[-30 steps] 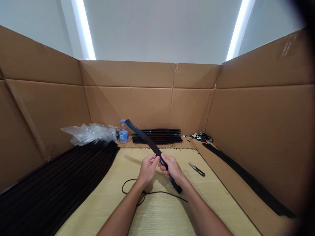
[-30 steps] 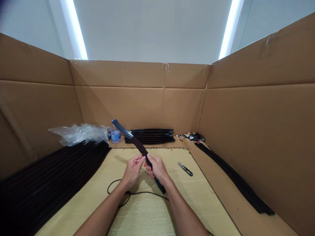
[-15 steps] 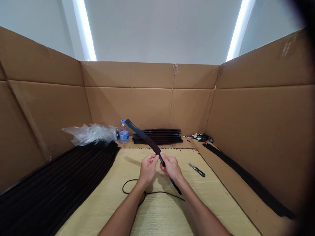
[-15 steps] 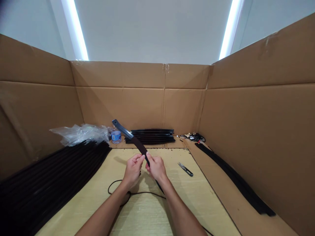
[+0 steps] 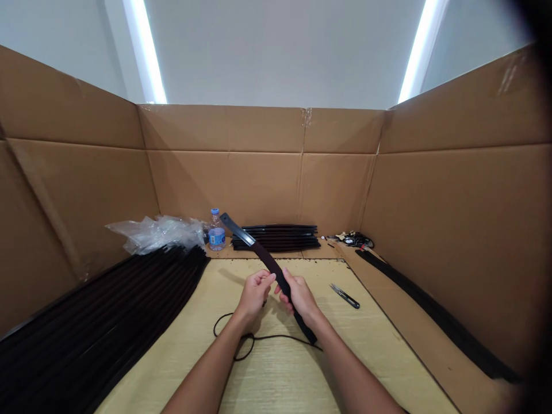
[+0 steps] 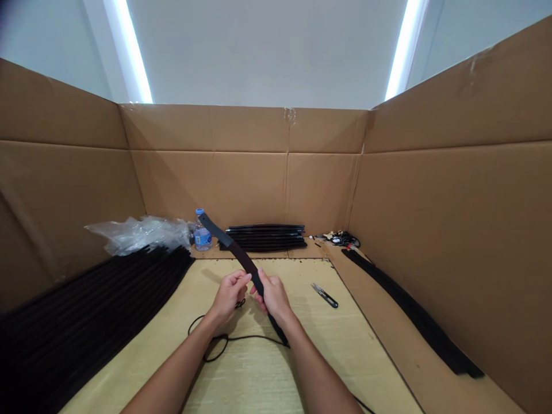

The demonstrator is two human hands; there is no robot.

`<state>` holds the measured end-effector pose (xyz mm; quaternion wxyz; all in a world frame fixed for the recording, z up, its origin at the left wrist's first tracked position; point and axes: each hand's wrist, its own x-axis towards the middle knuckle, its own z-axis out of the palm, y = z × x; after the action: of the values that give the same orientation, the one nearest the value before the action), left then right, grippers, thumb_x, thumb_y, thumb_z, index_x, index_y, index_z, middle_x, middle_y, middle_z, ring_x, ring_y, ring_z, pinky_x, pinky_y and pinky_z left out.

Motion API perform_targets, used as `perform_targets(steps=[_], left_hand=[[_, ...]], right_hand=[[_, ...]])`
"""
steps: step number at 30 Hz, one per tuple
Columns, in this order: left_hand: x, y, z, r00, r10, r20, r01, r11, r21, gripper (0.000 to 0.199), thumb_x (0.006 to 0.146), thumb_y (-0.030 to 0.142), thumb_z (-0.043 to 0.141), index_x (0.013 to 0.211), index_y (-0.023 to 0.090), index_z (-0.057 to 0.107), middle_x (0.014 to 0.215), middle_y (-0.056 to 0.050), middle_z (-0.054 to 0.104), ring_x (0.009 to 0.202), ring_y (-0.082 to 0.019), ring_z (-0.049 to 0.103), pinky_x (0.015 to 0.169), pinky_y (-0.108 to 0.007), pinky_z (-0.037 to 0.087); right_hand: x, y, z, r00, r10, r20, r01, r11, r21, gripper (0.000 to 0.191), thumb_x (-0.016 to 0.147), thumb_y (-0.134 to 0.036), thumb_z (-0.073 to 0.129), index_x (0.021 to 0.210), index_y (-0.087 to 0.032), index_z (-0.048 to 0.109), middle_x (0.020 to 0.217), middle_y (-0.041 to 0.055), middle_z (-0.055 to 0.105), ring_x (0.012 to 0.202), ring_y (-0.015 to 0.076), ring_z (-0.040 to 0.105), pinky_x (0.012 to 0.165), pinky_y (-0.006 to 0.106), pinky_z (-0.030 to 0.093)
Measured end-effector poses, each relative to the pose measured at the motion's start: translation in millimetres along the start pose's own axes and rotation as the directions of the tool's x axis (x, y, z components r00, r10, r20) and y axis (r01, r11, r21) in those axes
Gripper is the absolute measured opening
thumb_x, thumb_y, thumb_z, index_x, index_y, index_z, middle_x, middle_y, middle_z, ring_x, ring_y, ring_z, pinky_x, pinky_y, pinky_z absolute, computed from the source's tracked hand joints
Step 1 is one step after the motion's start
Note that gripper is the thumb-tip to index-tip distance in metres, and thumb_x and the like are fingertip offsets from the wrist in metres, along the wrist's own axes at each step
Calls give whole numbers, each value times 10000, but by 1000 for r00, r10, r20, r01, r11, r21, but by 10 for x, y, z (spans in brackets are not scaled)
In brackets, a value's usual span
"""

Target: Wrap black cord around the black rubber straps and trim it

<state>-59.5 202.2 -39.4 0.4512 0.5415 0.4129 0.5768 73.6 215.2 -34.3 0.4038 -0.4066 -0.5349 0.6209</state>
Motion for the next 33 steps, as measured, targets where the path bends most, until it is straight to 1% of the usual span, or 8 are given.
perform_targets(steps=[5, 7, 11, 16, 22, 25, 28, 33], left_hand=[[15, -40, 26, 998, -36, -59, 34, 999, -19, 456, 753, 596, 608, 682, 160, 497, 445, 102, 256, 382, -44, 169, 400, -209, 97], [22, -60, 24, 996, -43, -77, 42, 999, -10, 482, 743, 626, 601, 694, 156, 505, 445, 102, 256, 382, -44, 169, 398, -207, 100], [19, -86, 34, 995, -41, -91, 39, 999, -27, 504, 713, 643, 617, 662, 169, 453, 454, 99, 273, 384, -40, 179, 395, -198, 113], [0, -90, 82, 992, -21, -124, 18, 999, -27, 503, 709, 622, 637, 634, 171, 425, 461, 94, 275, 396, -38, 192, 398, -191, 133], [18, -132, 106, 980, -30, -196, 28, 1000, -14, 553, 712, 700, 567, 609, 173, 431, 440, 92, 254, 387, -44, 176, 387, -201, 121], [24, -153, 94, 974, -17, -226, 21, 1000, 15, 561, 726, 700, 550, 577, 175, 418, 440, 82, 257, 395, -48, 184, 390, -206, 125], [14, -160, 90, 975, -11, -220, 17, 1000, 24, 549, 735, 684, 554, 581, 176, 412, 452, 79, 261, 405, -50, 185, 395, -206, 127], [-5, -159, 101, 985, 7, -174, -6, 1000, 6, 516, 731, 647, 592, 615, 173, 424, 474, 78, 284, 410, -47, 198, 402, -202, 132]], right_hand=[[3, 25, 23, 999, -32, -17, 31, 999, -44, 675, 671, -795, 454, 616, -127, 535, 389, -35, 388, 266, 45, 309, 310, 183, 199], [4, 38, 31, 997, -70, -40, 66, 994, -93, 681, 680, -797, 439, 597, -128, 535, 382, -30, 388, 272, 42, 311, 325, 181, 206], [11, 60, 35, 987, -145, -64, 129, 970, -208, 690, 724, -783, 401, 585, -124, 550, 386, -21, 400, 306, 29, 329, 375, 168, 232], [26, 75, 18, 981, -174, -89, 139, 941, -309, 699, 728, -774, 422, 537, -113, 544, 384, -8, 410, 350, 26, 370, 424, 153, 257], [44, 115, 8, 971, -234, -56, 198, 909, -366, 713, 770, -756, 374, 562, -103, 570, 397, -8, 426, 378, 21, 385, 447, 138, 260], [36, 119, 11, 969, -241, -51, 202, 897, -393, 708, 776, -747, 375, 557, -104, 576, 408, -8, 437, 376, 20, 386, 442, 140, 259], [21, 102, 14, 973, -223, -61, 181, 900, -397, 699, 776, -738, 384, 541, -107, 569, 411, -8, 440, 362, 20, 380, 427, 146, 254], [4, 61, 24, 986, -146, -80, 117, 950, -289, 654, 775, -721, 397, 549, -121, 525, 389, -25, 409, 322, 24, 354, 392, 153, 258]])
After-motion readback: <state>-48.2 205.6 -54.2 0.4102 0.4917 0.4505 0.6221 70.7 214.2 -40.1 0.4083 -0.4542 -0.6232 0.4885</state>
